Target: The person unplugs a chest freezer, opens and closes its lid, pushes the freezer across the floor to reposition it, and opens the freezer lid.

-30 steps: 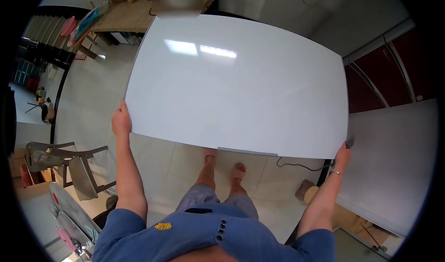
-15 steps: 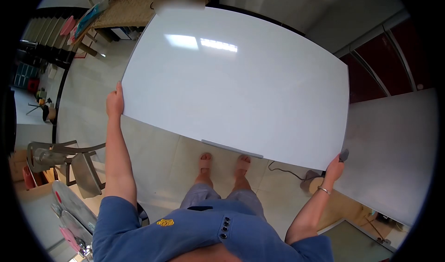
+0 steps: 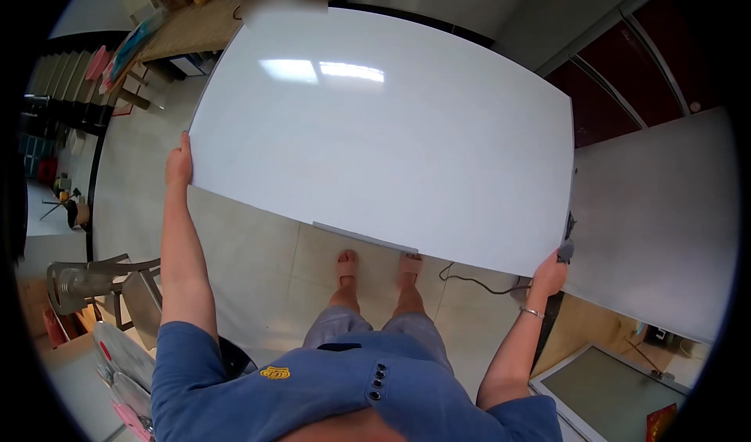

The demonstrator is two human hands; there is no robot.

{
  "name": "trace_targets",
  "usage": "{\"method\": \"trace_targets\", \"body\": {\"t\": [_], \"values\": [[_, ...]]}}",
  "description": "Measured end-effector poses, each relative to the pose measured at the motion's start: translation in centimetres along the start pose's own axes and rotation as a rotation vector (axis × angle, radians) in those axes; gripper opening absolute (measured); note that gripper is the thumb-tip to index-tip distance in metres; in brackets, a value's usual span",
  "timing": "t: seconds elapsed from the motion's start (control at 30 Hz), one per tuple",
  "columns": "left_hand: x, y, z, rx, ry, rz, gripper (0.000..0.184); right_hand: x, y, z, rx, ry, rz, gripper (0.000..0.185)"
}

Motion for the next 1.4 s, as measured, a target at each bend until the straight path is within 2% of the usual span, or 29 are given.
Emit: {"method": "trace_targets", "body": {"t": [0.17,0.23,0.3,0.67,1.07,1.13,1.4], "values": [[0.1,-0.3,0.2,0.006,0.007,0.012,0.071,0.6,1.6,-1.6,-0.025,0.041,0.027,0.052],[0.1,-0.4,0.1,0.028,0.034,0.02,0.071,0.4,0.7,-1.5,-0.107,0.067,0.02,0.05],[0.3,-0.6,0.6,0.043,0.035,0.057,0.071,0.4,1.1,-1.8,-0.058,0.042,0.043,0.049],[0.4,-3.5,6.2,0.045,0.018,0.158,0.069,-0.1,1.0,-3.7,-0.12,0.005,0.0,0.047],[0.3,-8.1,15.9,-0.081,0.011,0.115,0.066,0.3,2.0,-8.4,-0.224,-0.027,-0.022,0.045],[0.1,-8.3,18.1,-0.103,0.01,0.204,0.065,0.2,1.9,-8.8,-0.253,-0.032,-0.045,0.045],[0.0,-10.6,23.1,-0.197,0.086,0.245,0.063,1.5,2.1,-10.8,-0.305,-0.117,-0.08,0.043]]}}
Point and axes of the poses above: each hand's wrist, its own z-axis away from the middle knuckle, its own x-axis out of the palm, y = z × x, the point moved 9 cm from there along -z, towards the middle knuckle, and after that the axes turned 10 degrees about -z, right-handed, at the moved point
